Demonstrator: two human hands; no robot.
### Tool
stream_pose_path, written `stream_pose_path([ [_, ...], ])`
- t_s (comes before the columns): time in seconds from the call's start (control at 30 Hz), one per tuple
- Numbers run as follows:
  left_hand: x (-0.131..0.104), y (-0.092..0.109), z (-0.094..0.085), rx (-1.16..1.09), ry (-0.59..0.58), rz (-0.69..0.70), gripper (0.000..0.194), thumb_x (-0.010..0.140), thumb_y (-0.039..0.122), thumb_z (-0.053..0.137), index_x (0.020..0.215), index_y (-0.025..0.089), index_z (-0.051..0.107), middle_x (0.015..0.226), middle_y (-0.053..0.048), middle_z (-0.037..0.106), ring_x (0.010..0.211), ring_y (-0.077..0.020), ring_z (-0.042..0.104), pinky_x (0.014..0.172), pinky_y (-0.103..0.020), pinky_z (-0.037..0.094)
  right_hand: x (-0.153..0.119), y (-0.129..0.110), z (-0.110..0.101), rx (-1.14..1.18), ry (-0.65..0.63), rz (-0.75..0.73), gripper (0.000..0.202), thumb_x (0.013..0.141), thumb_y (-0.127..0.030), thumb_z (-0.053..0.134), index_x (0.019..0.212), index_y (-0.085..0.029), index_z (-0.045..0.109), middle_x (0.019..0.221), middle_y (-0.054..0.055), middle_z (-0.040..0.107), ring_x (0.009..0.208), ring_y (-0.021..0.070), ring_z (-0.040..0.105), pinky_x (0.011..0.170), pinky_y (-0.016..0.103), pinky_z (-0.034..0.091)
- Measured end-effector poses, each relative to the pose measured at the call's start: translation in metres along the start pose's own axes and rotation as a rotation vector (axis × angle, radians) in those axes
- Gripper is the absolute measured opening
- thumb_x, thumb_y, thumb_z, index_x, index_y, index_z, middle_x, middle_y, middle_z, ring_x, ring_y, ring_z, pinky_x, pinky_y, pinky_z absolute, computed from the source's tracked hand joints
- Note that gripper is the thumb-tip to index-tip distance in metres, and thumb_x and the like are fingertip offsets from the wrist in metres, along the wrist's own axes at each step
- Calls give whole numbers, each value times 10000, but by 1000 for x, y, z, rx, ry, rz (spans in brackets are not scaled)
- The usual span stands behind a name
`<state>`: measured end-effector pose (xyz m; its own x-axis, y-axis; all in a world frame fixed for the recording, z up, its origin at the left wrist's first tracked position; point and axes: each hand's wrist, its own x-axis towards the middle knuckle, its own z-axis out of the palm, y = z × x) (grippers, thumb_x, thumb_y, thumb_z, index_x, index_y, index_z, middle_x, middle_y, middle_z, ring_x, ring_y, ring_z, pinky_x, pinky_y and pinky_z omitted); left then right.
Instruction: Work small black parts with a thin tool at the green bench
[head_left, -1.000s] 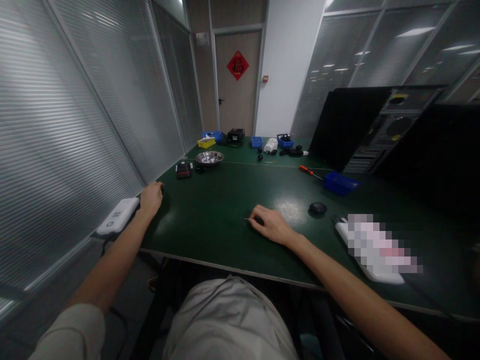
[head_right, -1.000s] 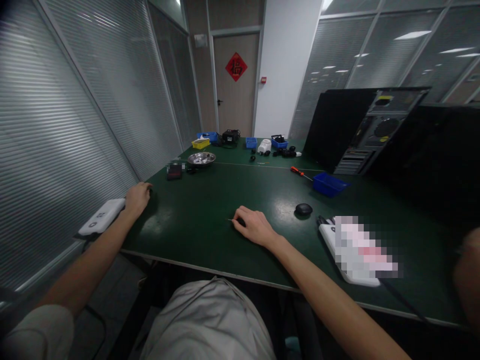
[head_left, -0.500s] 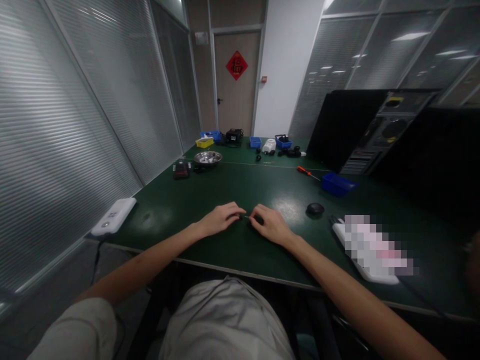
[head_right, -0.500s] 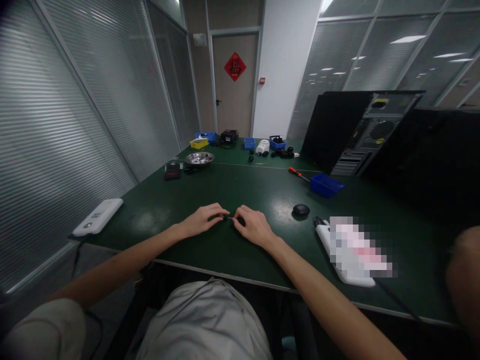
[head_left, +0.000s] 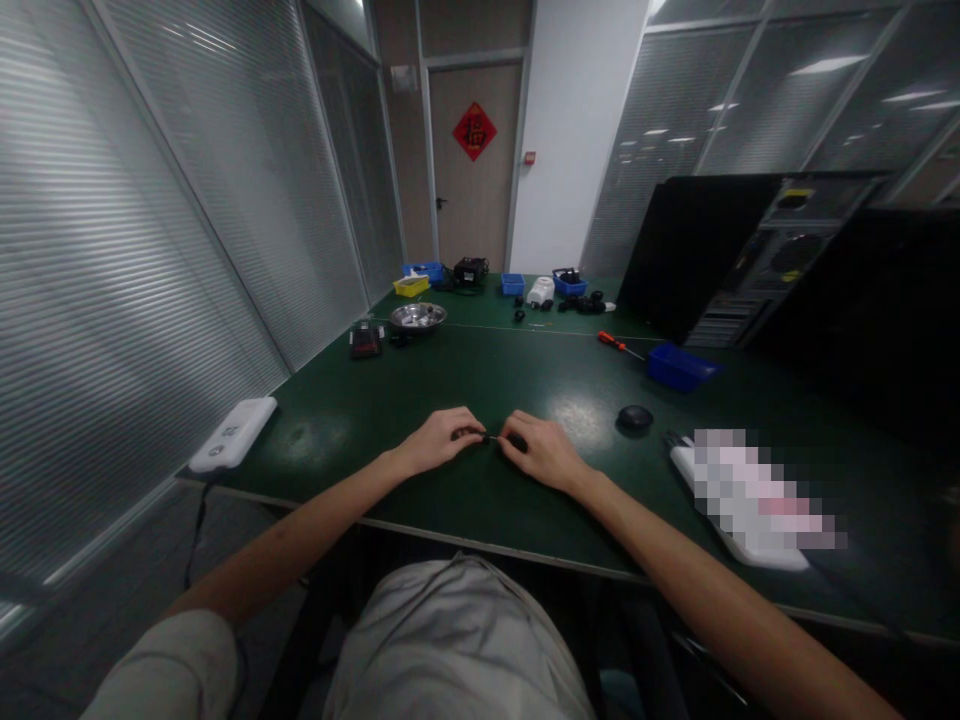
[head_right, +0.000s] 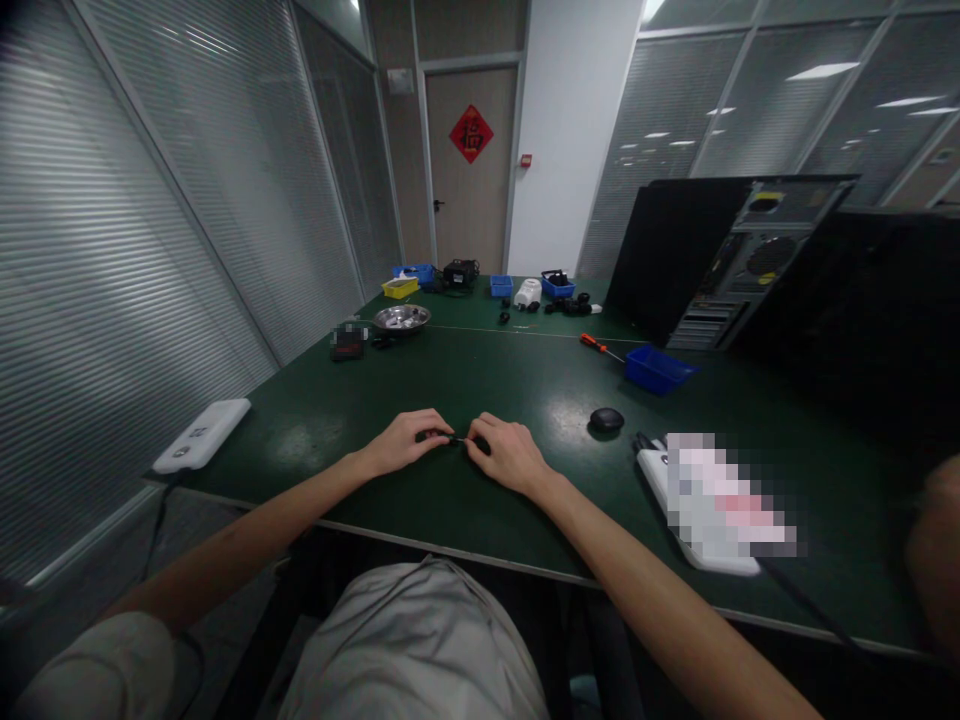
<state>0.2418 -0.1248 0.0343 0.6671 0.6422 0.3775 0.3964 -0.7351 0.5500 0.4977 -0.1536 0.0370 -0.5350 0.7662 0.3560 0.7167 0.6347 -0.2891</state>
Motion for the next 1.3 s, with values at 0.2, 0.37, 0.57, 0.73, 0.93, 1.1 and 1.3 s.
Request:
stream_pose_path([
  [0.2,0,-3,-2,-35,17,32,226,1011,323,600,1136,198,742,1077,-73,697,996,-185,657,906,-309,506,1,-1,0,70,-7,-53,107,1037,-310,543,1009,-231,610,993,19,642,807,150,610,698,253,396],
  [0.37,0,-1,-1,-30,31,-13,213,1000,328,619,1095,189,749,1035,-66,698,889,-166,646,815,-285,506,0,-1,0,90,-5,-56,116,1047,-316,532,1008,-231,600,992,18,637,806,148,610,705,254,398],
  [0.57,0,3,3,-28,3,53,211,1000,324,619,1096,197,757,1043,-65,695,923,-167,656,850,-284,508,2,-6,2,-7,-46,-85,127,1049,-333,529,1042,-233,607,1010,21,635,771,145,599,645,259,351],
  [0.73,2,3,3,-40,9,52,215,996,333,627,1099,210,770,1052,-60,710,968,-178,671,898,-300,514,3,-9,3,5,-40,-89,133,1071,-327,487,1051,-233,579,1024,23,623,780,146,602,653,259,356],
  [0.93,0,4,2,-35,38,72,243,1009,350,600,1094,223,789,1069,-73,710,980,-191,668,908,-327,519,2,-7,3,15,-35,-86,106,1056,-318,515,1041,-240,585,1023,20,621,766,144,598,654,263,364],
  [1.1,3,-2,-1,-22,143,-18,253,1011,359,592,1065,210,790,1039,-72,702,892,-175,654,802,-303,522,3,-7,3,-2,-32,-75,112,1055,-325,518,1046,-235,584,1032,21,625,756,140,595,640,261,354],
  [1.3,9,-19,0,149,58,-3,237,1017,324,578,1025,220,791,1013,-59,698,982,-199,640,898,-336,509,2,-8,1,-2,-44,-60,118,1055,-333,523,1039,-235,588,1030,16,626,767,139,598,647,253,358],
])
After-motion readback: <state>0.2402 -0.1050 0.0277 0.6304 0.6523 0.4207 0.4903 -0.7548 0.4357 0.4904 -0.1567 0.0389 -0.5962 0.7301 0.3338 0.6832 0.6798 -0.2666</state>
